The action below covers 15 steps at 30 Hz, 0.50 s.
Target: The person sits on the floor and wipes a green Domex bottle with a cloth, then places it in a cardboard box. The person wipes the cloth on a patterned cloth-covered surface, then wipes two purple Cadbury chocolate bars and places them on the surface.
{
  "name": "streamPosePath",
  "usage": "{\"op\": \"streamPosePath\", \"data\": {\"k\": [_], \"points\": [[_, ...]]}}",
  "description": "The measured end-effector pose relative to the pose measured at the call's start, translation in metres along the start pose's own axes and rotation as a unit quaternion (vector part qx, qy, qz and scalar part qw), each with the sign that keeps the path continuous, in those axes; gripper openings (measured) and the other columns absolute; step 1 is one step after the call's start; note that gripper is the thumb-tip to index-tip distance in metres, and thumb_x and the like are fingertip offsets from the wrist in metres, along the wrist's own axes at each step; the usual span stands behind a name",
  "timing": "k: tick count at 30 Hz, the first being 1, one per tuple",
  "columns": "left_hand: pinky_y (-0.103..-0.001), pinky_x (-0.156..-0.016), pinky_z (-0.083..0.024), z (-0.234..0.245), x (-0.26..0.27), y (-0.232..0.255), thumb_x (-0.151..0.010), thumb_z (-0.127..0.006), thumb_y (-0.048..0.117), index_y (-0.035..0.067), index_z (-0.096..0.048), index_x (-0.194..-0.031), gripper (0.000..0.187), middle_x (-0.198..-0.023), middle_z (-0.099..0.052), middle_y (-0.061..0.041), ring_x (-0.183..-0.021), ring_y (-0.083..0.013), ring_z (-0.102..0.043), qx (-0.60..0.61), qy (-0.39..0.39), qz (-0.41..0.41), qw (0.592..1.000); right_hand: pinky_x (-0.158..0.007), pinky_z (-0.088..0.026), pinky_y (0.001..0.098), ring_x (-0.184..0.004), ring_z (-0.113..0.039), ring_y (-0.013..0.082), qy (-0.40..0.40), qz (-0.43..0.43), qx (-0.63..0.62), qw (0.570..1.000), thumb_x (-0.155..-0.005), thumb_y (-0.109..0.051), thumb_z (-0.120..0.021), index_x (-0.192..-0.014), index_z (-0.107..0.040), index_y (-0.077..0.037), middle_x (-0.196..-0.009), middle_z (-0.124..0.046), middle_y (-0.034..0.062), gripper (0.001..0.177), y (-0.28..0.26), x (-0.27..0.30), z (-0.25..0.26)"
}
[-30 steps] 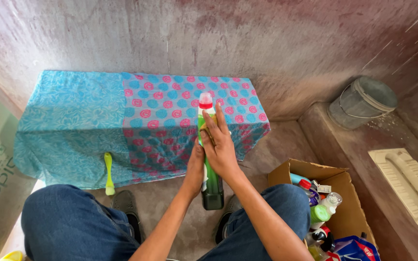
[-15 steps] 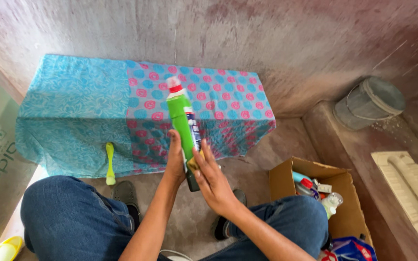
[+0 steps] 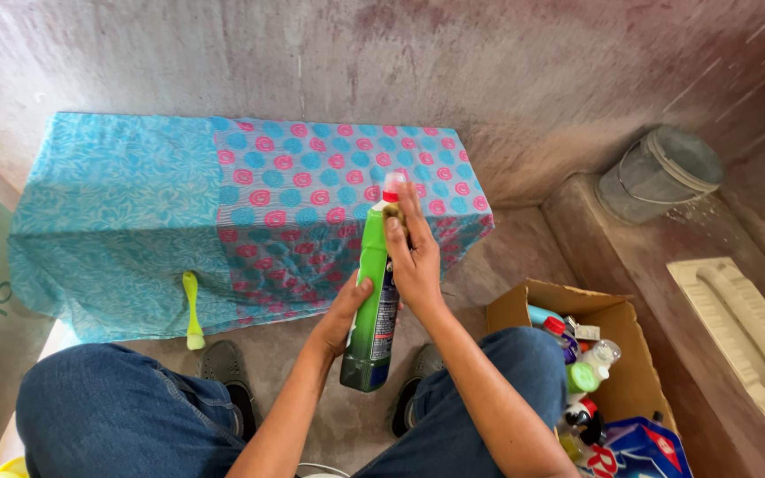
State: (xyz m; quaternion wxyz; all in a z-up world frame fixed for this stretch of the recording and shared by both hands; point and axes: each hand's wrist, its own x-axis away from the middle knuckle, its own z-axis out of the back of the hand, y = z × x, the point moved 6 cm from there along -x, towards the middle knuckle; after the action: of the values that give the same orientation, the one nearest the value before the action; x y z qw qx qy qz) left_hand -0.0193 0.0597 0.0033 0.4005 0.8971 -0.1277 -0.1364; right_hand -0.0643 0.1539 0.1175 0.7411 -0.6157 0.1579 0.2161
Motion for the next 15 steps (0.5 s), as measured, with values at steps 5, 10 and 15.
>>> {"op": "streamPosePath", "data": {"k": [5, 10, 15], "points": [[-0.035, -0.076, -0.061, -0.002, 0.000, -0.003, -0.087, -0.072, 0.056, 0.009, -0.043, -0.146, 0.080, -0.113, -0.064, -0.008, -0.096, -0.0198, -0.070, -0.015, -0.003, 0.022, 1.000, -0.114, -0.039, 0.0338, -0.140, -0.048, 0.0204, 0.074, -0.176, -0.084, 0.978, -0.107, -0.029, -0.049, -0.158, -0.038, -0.008, -0.158, -0.046, 0.0114, 0.056, 0.047, -0.013, 0.016], [-0.034, -0.073, -0.060, -0.002, -0.004, -0.014, -0.088, -0.066, 0.057, 0.015, -0.042, -0.147, 0.076, -0.112, -0.065, -0.005, -0.093, -0.0179, -0.070, -0.016, 0.012, 0.039, 0.999, -0.114, -0.041, 0.0342, -0.132, -0.055, 0.0210, 0.081, -0.119, -0.037, 0.989, -0.110, -0.034, -0.046, -0.158, -0.040, -0.005, -0.147, -0.058, 0.0121, 0.057, 0.048, -0.008, 0.024], [-0.035, -0.074, -0.061, 0.014, -0.003, -0.018, -0.100, -0.061, 0.056, 0.003, -0.053, -0.140, 0.067, -0.104, -0.070, -0.012, -0.085, -0.0208, -0.072, 0.097, 0.004, 0.056, 0.994, -0.128, -0.023, 0.0397, -0.160, -0.024, 0.0313, -0.035, 0.165, 0.202, 0.965, -0.115, -0.024, -0.042, -0.159, -0.043, -0.007, -0.171, -0.030, 0.0193, 0.048, 0.001, 0.035, -0.004]]}}
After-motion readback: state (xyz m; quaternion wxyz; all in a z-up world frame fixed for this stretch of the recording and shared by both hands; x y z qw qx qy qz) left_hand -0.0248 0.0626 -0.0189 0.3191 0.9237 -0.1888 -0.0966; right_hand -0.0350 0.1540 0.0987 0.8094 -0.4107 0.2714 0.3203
